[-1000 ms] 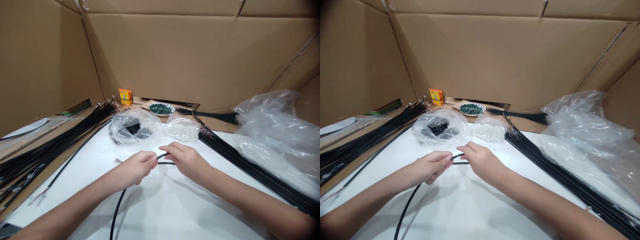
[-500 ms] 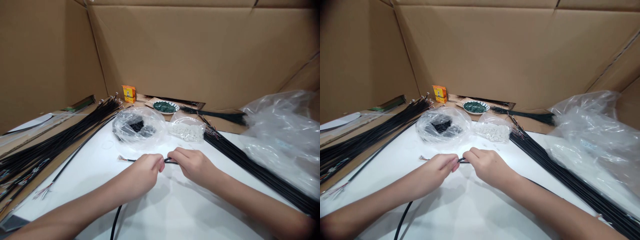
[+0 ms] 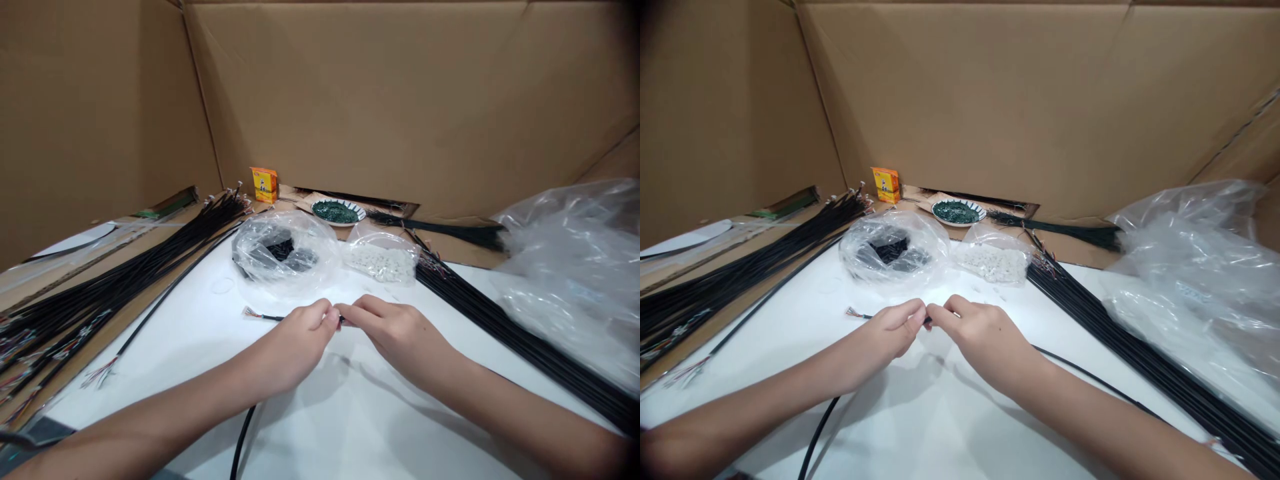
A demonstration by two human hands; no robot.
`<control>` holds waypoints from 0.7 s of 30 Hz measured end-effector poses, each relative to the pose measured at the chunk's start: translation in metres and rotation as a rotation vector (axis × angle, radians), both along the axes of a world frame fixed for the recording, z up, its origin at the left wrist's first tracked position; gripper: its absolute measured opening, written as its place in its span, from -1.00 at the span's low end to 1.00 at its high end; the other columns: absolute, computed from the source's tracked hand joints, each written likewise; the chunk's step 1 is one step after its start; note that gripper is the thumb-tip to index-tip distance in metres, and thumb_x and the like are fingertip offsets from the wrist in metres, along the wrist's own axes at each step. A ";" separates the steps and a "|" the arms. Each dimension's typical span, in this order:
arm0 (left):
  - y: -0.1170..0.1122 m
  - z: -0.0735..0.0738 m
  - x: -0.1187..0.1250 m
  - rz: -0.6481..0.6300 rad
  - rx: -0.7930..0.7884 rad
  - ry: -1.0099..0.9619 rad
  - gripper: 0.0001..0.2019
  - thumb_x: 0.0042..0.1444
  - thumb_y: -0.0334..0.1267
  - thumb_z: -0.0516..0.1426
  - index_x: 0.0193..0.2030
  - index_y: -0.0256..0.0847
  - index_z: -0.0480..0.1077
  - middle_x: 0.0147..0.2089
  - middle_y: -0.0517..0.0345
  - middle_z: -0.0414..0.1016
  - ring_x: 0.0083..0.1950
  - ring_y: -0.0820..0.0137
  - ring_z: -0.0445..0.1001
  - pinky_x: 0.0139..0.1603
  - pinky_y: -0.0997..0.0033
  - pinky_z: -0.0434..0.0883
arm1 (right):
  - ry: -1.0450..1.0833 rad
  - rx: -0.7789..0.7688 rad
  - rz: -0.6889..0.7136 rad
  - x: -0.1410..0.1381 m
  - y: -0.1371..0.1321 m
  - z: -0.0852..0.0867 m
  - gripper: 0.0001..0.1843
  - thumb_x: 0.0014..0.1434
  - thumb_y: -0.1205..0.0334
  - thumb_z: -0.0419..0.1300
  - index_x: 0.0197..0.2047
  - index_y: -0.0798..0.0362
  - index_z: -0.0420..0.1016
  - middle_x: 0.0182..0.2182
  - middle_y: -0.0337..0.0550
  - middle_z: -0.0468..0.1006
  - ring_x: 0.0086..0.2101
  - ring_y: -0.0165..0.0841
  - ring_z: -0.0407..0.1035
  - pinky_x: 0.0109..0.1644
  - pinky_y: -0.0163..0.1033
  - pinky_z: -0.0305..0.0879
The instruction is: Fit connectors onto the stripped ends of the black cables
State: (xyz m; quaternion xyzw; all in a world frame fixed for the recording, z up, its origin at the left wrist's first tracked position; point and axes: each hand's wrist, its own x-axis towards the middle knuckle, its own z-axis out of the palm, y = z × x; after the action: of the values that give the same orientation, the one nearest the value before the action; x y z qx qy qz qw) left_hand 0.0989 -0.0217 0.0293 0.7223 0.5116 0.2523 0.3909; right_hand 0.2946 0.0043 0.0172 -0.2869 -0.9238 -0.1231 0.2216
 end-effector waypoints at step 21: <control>0.014 -0.021 0.005 -0.083 0.009 -0.316 -0.55 0.22 0.09 -0.08 -0.50 -0.25 0.08 -0.58 0.32 -0.06 -0.56 0.60 -0.07 -0.55 0.54 -0.08 | 0.395 -0.416 -0.074 0.009 0.016 0.030 -0.94 0.10 0.26 0.26 -0.33 0.05 0.53 -0.49 -0.26 0.56 -0.52 -0.48 0.36 -0.45 -0.39 0.19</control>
State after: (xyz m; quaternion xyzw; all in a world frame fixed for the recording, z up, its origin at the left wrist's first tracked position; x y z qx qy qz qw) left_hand 0.1035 -0.0072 0.0079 0.6961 0.4122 0.3486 0.4733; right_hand 0.3032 0.0200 0.0474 -0.3782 -0.8570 0.1195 0.3291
